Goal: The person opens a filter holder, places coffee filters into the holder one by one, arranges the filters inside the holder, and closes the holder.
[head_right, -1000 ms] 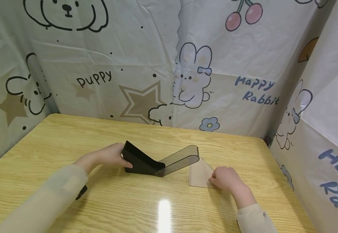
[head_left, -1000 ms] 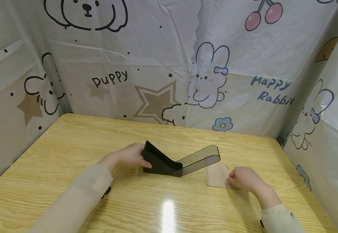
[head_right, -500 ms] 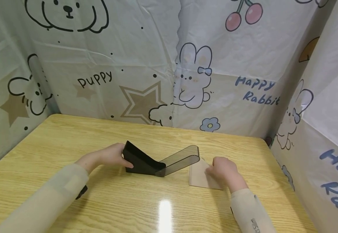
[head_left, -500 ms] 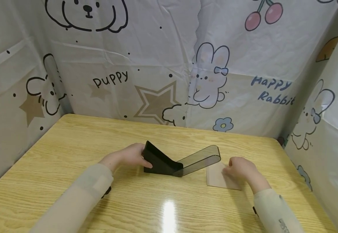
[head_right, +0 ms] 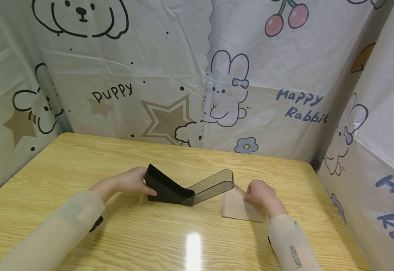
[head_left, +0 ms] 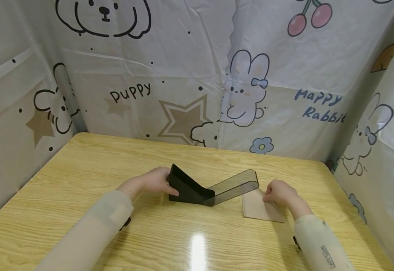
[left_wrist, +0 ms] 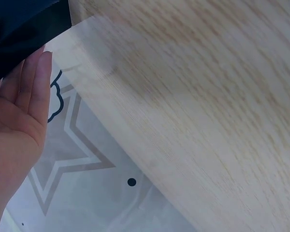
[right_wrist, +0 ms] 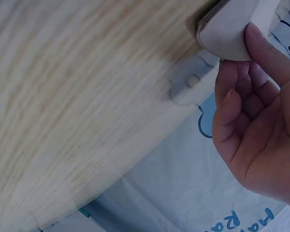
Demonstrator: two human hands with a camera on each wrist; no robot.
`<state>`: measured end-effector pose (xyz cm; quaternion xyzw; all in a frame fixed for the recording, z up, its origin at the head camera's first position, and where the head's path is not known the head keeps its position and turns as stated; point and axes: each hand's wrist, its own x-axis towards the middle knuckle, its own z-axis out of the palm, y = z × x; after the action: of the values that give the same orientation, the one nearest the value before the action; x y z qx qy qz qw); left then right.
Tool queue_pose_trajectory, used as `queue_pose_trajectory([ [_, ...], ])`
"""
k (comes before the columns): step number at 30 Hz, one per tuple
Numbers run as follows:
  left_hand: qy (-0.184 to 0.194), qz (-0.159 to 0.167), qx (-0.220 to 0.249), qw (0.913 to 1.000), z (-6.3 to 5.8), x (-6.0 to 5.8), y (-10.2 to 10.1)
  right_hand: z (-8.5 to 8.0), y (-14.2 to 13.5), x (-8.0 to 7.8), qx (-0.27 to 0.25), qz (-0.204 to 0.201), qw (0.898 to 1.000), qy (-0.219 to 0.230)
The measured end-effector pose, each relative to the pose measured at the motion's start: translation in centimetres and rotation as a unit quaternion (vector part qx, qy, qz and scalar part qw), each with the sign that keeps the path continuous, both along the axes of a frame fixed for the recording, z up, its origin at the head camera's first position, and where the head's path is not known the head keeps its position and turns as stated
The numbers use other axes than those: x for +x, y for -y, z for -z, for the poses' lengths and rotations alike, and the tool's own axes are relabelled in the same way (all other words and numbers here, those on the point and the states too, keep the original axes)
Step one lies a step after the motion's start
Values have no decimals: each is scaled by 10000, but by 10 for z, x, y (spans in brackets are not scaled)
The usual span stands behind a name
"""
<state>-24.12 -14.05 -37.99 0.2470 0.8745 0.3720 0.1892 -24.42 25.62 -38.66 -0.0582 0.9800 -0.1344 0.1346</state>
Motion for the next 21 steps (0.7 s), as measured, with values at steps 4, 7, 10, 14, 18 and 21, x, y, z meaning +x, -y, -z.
queue_pose_trajectory([
  [4, -23, 26, 4, 10000, 0, 0, 0, -2, 0, 3, 149, -47, 9998, -139],
  [7, 5, 14, 10, 10000, 0, 0, 0, -5, 0, 4, 260, -170, 9992, -258],
  [10, 37, -56, -7, 10000, 1, 0, 1, -7, 0, 5, 314, -279, 9986, -325],
  [14, 59, -148, -41, 9999, 2, 0, 1, -9, -4, 5, 254, -193, 9989, -347],
  [18, 52, -158, -77, 9998, 2, 0, 0, -15, -11, 7, -282, -162, 9990, -320],
  [21, 59, -167, -100, 9998, 2, -1, 0, -23, -19, 9, -843, -210, 9961, -174],
])
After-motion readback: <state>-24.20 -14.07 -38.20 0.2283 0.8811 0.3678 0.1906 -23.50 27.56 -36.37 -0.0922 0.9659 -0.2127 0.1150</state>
